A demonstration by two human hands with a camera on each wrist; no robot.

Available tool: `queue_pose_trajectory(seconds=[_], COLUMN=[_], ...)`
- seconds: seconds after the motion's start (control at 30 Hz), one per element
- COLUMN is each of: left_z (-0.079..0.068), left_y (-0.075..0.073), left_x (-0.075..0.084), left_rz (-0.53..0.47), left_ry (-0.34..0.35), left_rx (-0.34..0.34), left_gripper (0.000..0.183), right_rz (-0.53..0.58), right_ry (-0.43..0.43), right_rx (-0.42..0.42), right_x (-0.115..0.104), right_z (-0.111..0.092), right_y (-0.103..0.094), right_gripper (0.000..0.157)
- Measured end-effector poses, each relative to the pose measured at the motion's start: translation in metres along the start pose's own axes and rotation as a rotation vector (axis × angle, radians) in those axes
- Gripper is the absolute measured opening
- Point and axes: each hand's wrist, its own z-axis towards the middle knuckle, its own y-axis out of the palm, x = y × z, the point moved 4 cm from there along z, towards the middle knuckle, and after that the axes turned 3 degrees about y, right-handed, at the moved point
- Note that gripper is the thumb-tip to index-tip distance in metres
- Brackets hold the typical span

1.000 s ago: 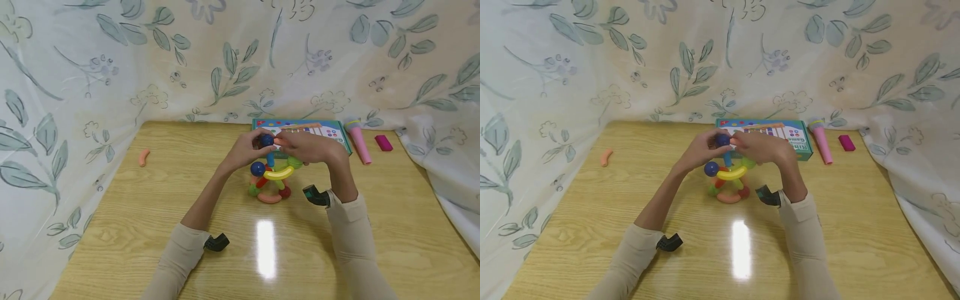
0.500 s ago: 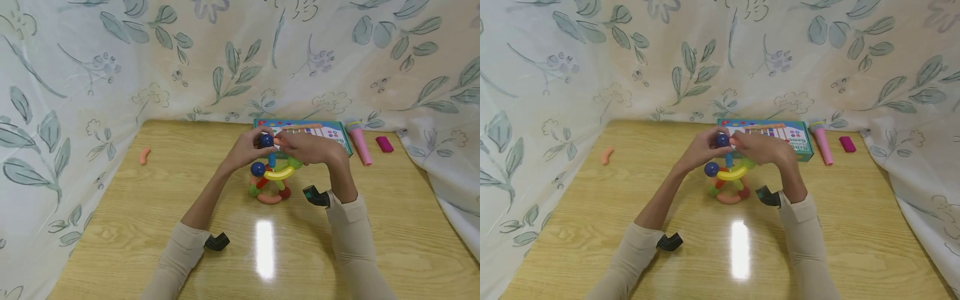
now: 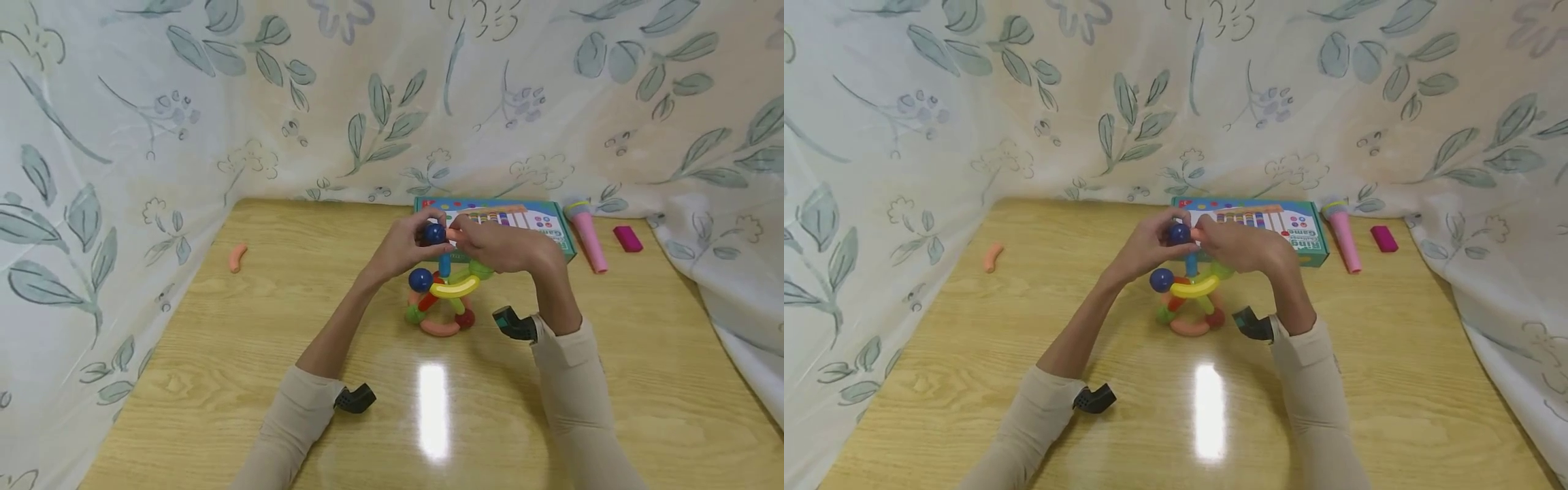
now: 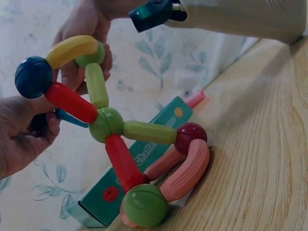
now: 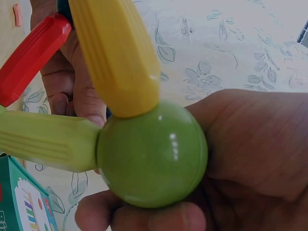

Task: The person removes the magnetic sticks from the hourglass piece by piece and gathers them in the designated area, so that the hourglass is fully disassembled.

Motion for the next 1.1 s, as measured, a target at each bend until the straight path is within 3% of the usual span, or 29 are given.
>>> queue_pose_trajectory(seconds=[0.27,0.57,0.7,0.87,1.1], left_z=[0.001,0.001,-0.001,-0.006,-0.020], left_y=[-0.002,-0.004,-0.010,-0.032,-0.084], left_x=[-0.004,-0.008,-0.008,-0.009,-0.016], left_rz=[-0.001,-0.105,-0.107,-0.007,0.162], left_ry=[-0.027,-0.112,-0.128,-0.129,-0.143], left_rx=[0.028,0.030,0.045,0.083,0.183], left_gripper=[0.034,0.039,0.039,0.036,0.035], right_rz=[-0.003,0.005,0.014,0.017,0.028], right_ry=[0.032,0.061,0.050,0.037,0.046], right_rx=[0.026,0.004,0.000,-0.006,-0.020], right_x=[0.005,0.009,0.007,0.005,0.006], right_z=[-0.002,-0.002,0.000,0.003,0.001], right_y=[-0.004,-0.006,-0.006,-0.006,-0.006], right_gripper=[0.023,0.020,0.019,0.018,0.021])
